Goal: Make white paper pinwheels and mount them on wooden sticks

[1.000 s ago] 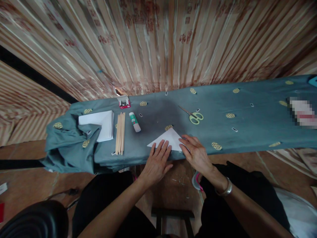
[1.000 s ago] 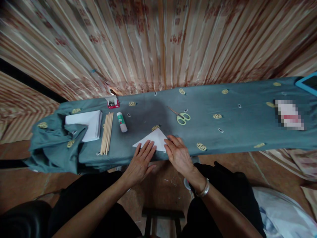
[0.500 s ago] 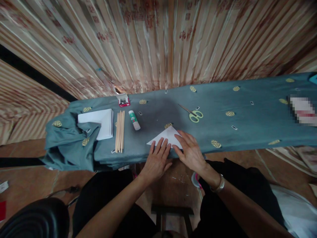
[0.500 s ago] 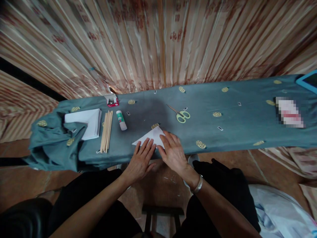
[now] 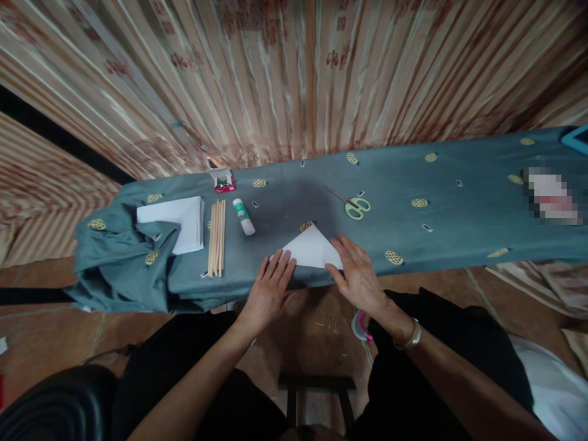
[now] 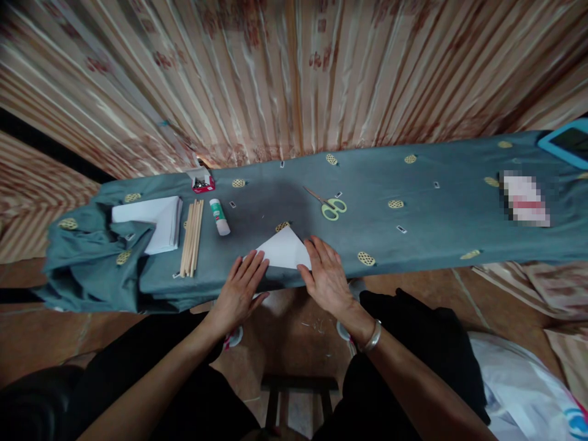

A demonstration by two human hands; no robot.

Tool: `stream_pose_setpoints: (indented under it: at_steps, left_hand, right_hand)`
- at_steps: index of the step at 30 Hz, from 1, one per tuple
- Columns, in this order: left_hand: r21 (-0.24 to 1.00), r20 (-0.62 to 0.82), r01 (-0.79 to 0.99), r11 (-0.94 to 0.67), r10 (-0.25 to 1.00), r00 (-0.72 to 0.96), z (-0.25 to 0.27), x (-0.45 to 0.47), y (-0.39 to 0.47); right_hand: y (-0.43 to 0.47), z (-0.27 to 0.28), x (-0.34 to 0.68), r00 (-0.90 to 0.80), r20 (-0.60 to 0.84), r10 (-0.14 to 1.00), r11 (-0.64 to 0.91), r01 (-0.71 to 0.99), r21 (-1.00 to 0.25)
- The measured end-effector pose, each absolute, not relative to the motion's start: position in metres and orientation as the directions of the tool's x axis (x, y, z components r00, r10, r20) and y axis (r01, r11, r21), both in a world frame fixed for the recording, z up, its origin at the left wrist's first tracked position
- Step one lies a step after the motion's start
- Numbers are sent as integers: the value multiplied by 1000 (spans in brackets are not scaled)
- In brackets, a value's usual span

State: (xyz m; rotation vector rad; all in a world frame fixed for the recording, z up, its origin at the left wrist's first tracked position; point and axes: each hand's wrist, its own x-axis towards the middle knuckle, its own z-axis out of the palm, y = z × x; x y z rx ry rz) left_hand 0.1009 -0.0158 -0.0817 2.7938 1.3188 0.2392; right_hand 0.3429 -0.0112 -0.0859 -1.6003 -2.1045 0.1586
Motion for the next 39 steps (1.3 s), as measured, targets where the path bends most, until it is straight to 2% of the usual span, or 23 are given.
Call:
stream_pose_setpoints:
  at_steps: [8, 18, 20, 25, 30, 34, 39]
  left_hand:
    - [153, 144, 806, -572, 820, 554, -83, 75, -23]
    - [128, 156, 813, -568, 821, 549, -83, 76, -24]
    - [127, 157, 818, -561, 826, 542, -83, 77, -24]
    - [131, 155, 821, -556, 829, 537, -82, 77, -25]
    - [137, 162, 826, -547, 835, 526, -83, 78, -25]
    - [133, 166, 827, -546, 835, 524, -83, 77, -25]
    - [143, 164, 825, -546, 836, 524, -82, 77, -25]
  right_hand:
    - [-18, -92, 366, -185, 317, 930, 305, 870, -388]
    - [-25, -92, 392, -243, 322, 915, 358, 857, -370]
    - [-23, -85, 398, -257, 297, 920, 366, 834, -413]
    - [-13, -66, 393, -202, 236, 951, 307, 724, -617]
    - [2, -63, 365, -181, 223, 958, 283, 732, -620]
    - [12, -63, 354, -79, 121, 990, 140, 715, -684]
    - [19, -65, 355, -36, -112, 993, -81, 478, -875]
